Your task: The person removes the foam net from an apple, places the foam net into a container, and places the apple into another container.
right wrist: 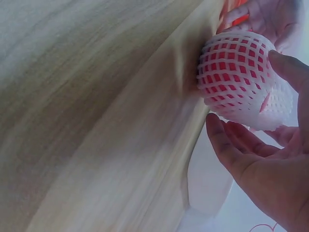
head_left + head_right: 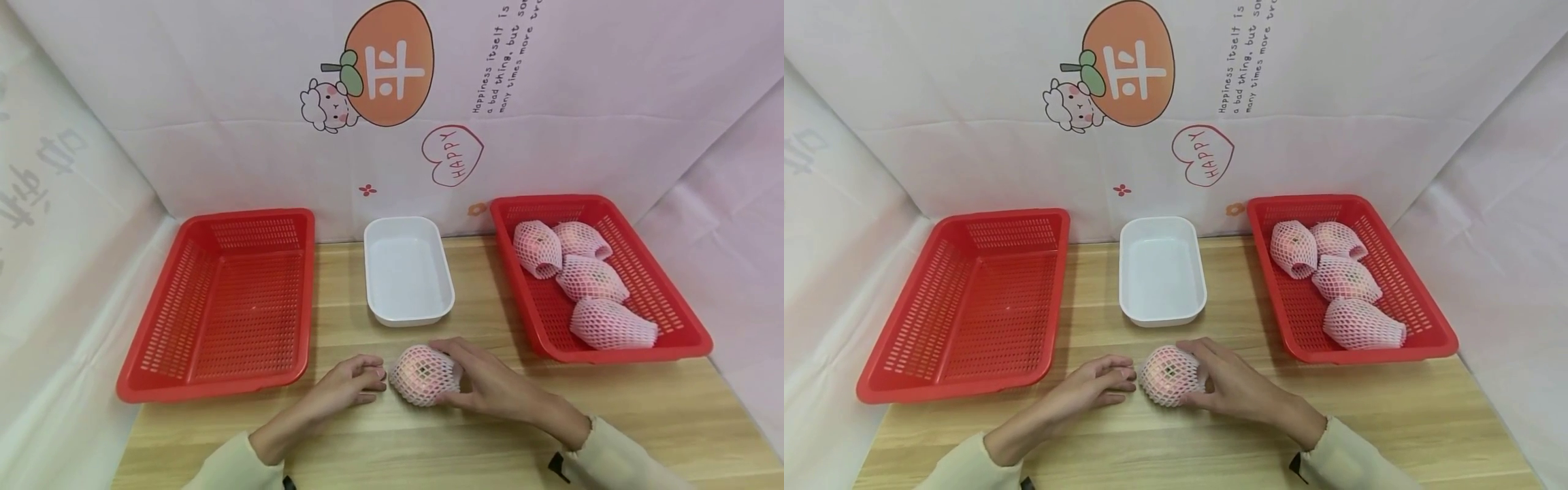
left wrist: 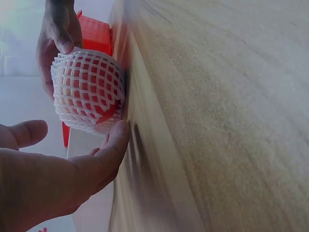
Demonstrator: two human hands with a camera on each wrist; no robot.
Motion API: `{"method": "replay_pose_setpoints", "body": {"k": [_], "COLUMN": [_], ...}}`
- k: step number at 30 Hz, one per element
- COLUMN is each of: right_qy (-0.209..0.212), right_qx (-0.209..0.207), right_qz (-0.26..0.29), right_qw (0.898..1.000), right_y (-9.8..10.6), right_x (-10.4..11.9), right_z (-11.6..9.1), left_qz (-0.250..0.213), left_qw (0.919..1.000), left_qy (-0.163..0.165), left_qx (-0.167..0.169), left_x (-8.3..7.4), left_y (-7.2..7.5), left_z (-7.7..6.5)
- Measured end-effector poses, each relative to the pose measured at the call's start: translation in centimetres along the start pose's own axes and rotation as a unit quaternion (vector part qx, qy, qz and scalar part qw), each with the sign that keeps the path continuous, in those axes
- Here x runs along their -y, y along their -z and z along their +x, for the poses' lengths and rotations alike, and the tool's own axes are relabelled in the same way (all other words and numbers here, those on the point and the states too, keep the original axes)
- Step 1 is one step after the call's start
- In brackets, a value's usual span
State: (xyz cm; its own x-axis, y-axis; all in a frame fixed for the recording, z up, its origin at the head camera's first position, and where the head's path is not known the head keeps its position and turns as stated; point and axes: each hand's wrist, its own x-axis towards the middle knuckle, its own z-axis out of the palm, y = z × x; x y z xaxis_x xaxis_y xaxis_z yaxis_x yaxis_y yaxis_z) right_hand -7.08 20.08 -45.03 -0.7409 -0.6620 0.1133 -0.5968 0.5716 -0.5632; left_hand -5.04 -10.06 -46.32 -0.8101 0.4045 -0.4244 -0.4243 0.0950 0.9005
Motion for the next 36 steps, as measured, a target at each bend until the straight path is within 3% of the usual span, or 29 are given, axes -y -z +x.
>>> {"method": "replay_pose_setpoints", "body": {"k": [11, 15, 27, 36], "right_qy": [-0.013, -0.024, -0.018, -0.021], "right_qx": [0.008, 0.012, 0.004, 0.009], "right_qz": [0.029, 0.038, 0.039, 0.046], "right_qw": [0.999, 0.999, 0.999, 0.999], "right_y": [-0.3, -0.2, -0.4, -0.6], "right_x": [-0.6, -0.6, -0.8, -1.0], "right_z": [-0.2, -0.4, -0.5, -0.5], "left_qz": [-0.007, -0.005, -0.06, -0.08], "left_qw": [0.9996, 0.9998, 0.9964, 0.9947], "left_qy": [0.021, 0.012, -0.031, -0.029], "left_qx": [0.016, 0.012, -0.051, -0.057], "left_x": [0.3, 0.4, 1.7, 1.4], "left_y": [-0.4, -0.7, -1.7, -1.6], "left_z": [1.5, 1.8, 2.8, 3.0]}}
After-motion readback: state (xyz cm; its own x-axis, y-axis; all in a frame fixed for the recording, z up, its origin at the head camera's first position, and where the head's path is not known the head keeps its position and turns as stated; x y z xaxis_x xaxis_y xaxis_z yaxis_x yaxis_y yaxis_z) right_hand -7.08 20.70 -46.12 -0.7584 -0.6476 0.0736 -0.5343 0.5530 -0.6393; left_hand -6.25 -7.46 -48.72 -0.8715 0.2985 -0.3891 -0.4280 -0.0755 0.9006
